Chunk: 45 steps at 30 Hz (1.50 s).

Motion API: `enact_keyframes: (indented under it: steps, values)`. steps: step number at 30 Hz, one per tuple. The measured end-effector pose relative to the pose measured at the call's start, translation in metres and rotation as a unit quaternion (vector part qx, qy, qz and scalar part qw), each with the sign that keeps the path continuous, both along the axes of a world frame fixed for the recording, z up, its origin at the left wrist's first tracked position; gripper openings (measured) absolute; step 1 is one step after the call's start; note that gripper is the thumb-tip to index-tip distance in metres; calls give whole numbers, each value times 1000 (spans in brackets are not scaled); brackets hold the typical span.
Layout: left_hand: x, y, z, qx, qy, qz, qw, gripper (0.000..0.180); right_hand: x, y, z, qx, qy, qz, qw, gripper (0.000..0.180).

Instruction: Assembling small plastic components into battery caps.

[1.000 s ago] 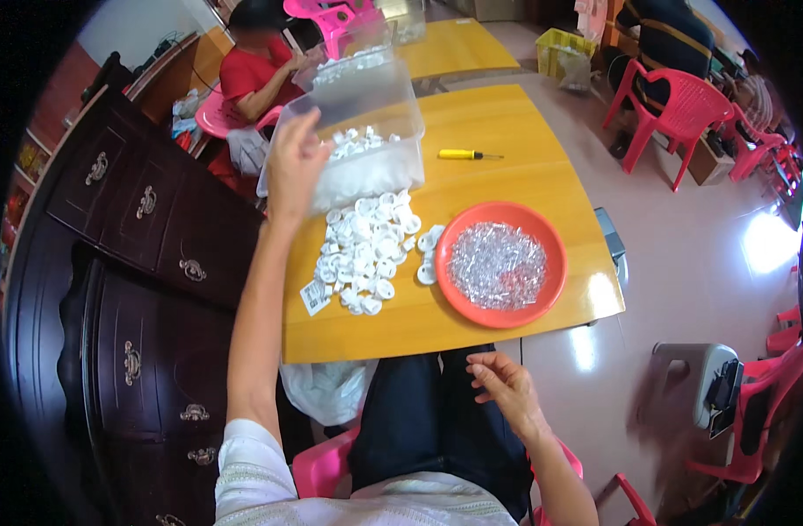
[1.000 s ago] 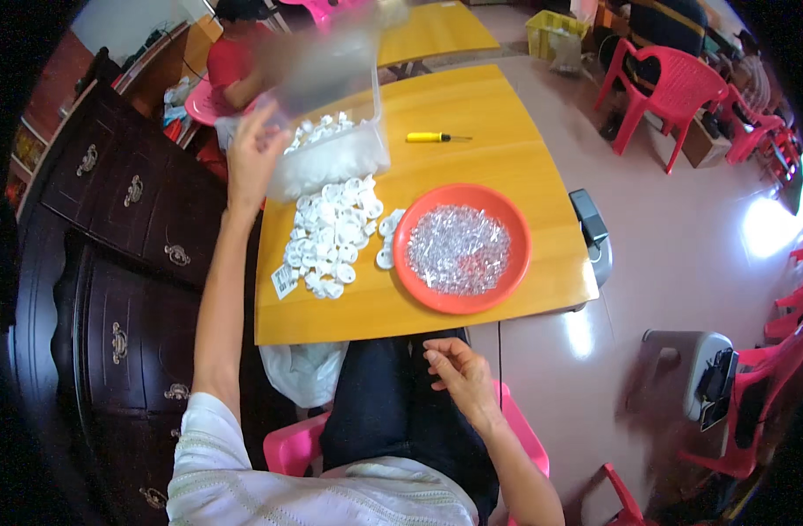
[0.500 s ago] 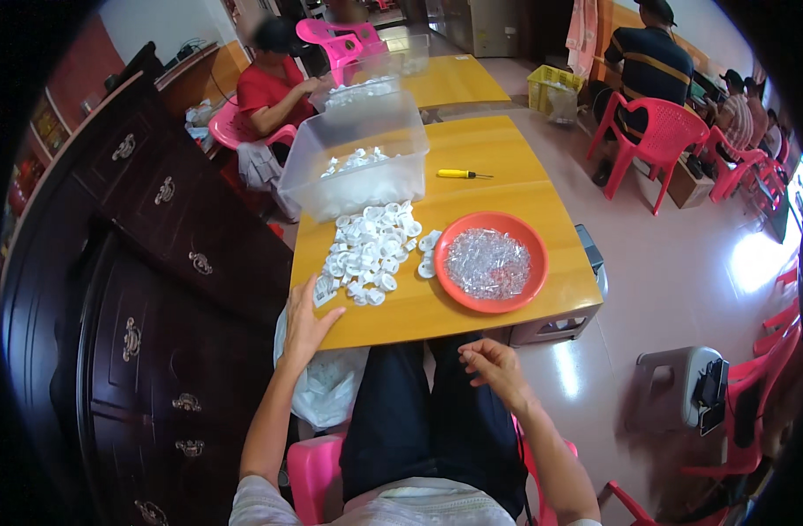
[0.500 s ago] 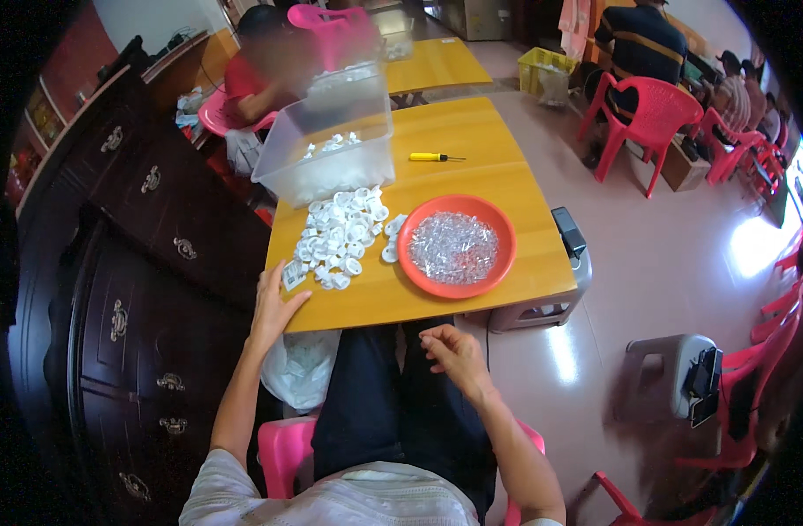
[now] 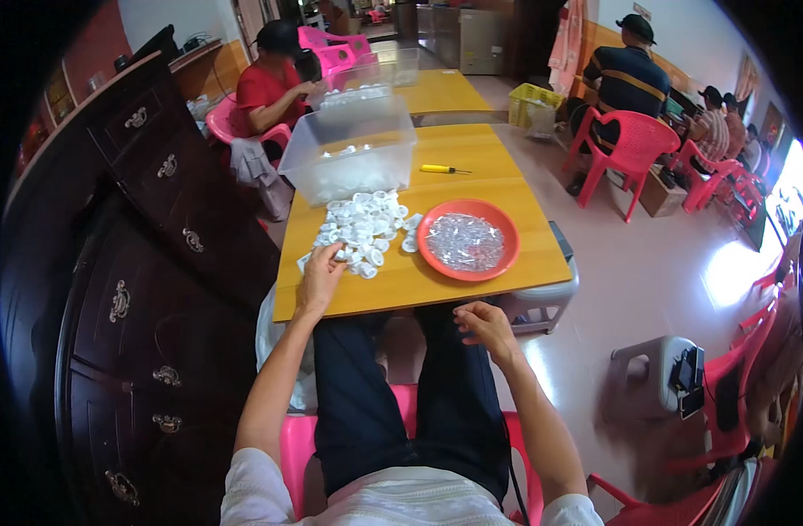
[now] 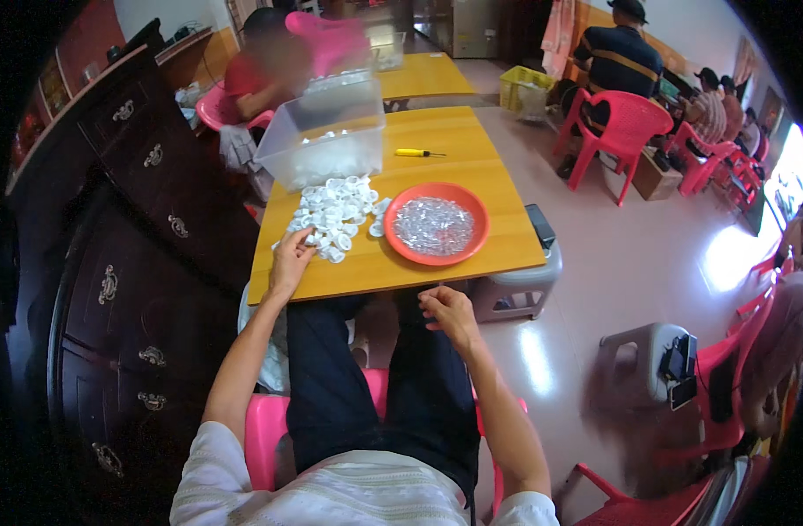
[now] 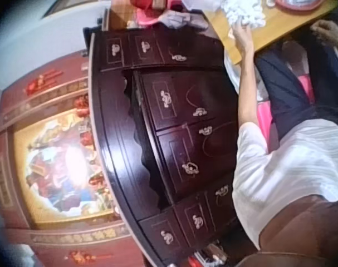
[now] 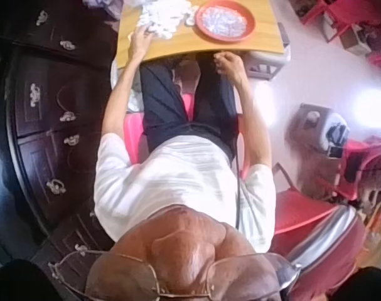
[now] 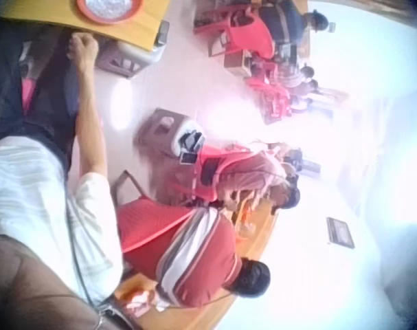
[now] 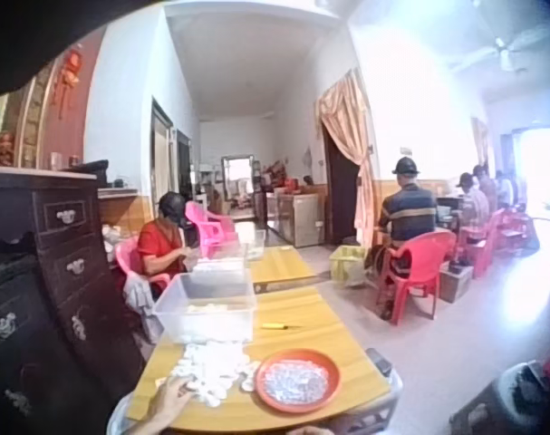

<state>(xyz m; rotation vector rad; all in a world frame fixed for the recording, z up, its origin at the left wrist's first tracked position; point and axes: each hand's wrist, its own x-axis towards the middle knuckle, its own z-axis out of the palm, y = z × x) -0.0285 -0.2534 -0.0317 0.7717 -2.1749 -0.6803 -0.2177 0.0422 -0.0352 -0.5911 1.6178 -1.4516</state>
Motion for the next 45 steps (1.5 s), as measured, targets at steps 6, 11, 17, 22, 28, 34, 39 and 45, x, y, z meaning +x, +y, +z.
enact_keyframes:
  steps: [6, 11, 17, 22, 28, 34, 39, 45]
  values:
    - [-6, -10, -4, -59, 36, 1, 998, 32, -7, 3, 0, -9, 8, -23, 1000, 21]
    - [-7, -14, -6, -54, 70, 13, 996, 16, -14, 4, -9, -7, 15, -24, 1000, 20]
    - [0, -18, -7, 130, 127, 44, 982, 6, -22, 9, -22, 44, 39, -50, 997, 20]
    - [8, -25, -25, 275, 252, -2, 928, 11, -36, 14, -34, 53, 47, -71, 995, 20]
    - [6, -6, -21, 279, 357, -10, 892, 12, -65, 22, -85, 160, 345, -88, 921, 19]
    - [-11, 39, 22, 348, 350, -132, 860, 13, -61, 21, -81, 125, 508, -30, 852, 19]
    - [-13, 64, 31, 442, 317, -181, 819, 14, 1, 4, -9, 14, 436, -7, 900, 17]
    - [-43, 120, 31, 572, 281, -225, 737, 16, 27, 2, 46, -28, 91, -6, 995, 25]
